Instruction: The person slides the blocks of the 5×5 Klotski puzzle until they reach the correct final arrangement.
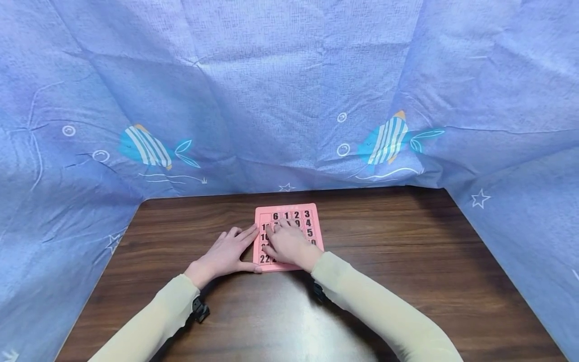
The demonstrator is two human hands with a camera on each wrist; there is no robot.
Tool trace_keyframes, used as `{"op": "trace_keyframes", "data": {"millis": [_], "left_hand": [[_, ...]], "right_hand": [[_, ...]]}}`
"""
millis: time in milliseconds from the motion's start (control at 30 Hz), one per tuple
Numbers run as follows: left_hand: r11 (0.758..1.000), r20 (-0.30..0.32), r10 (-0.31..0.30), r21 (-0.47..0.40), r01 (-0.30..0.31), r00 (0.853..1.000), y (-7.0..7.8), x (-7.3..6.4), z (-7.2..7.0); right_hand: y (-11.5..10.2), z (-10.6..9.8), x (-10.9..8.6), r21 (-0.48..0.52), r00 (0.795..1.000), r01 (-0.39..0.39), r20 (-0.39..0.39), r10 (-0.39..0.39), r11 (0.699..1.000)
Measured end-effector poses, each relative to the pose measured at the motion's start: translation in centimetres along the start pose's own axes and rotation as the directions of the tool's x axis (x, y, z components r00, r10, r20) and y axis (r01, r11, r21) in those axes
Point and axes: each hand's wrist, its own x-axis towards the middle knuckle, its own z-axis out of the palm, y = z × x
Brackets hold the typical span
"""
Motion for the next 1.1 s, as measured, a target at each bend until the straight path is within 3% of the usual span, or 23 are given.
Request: {"op": "trace_keyframes", "data": {"millis": [233,400,500,867,1100], "left_hand": [[1.000,0.010,-0.008,-0.004,0.008,1.000,0.2,-0.1,-0.1],[1.000,0.011,-0.010,-0.007,0.010,1.000,0.3,-0.1,-0.1],[1.000,0.007,-0.008,-0.003,0.008,1.000,0.3,-0.1,-0.2],[1.000,-0.009,0.005,0.003,-0.005,1.000,0.1,-0.2,-0.3],[1.000,0.007,-0.007,-0.008,0.007,1.000,0.4,-0.2,-0.5]], "right_hand": [[1.3,0.2,-0.1,0.087,0.999,-0.042,-0.012,0.043,0.995],[2.5,0.3,0.1,0.061,0.987,-0.141,-0.074,0.145,0.988],[2.8,0.4,0.2,0.040,0.983,-0.160,-0.085,0.163,0.986],[2.1,0.2,1.5,0.030,0.992,-0.128,0.007,0.128,0.991],[2.1,0.5,1.6,0.075,0.984,-0.177,0.031,0.175,0.981]]}}
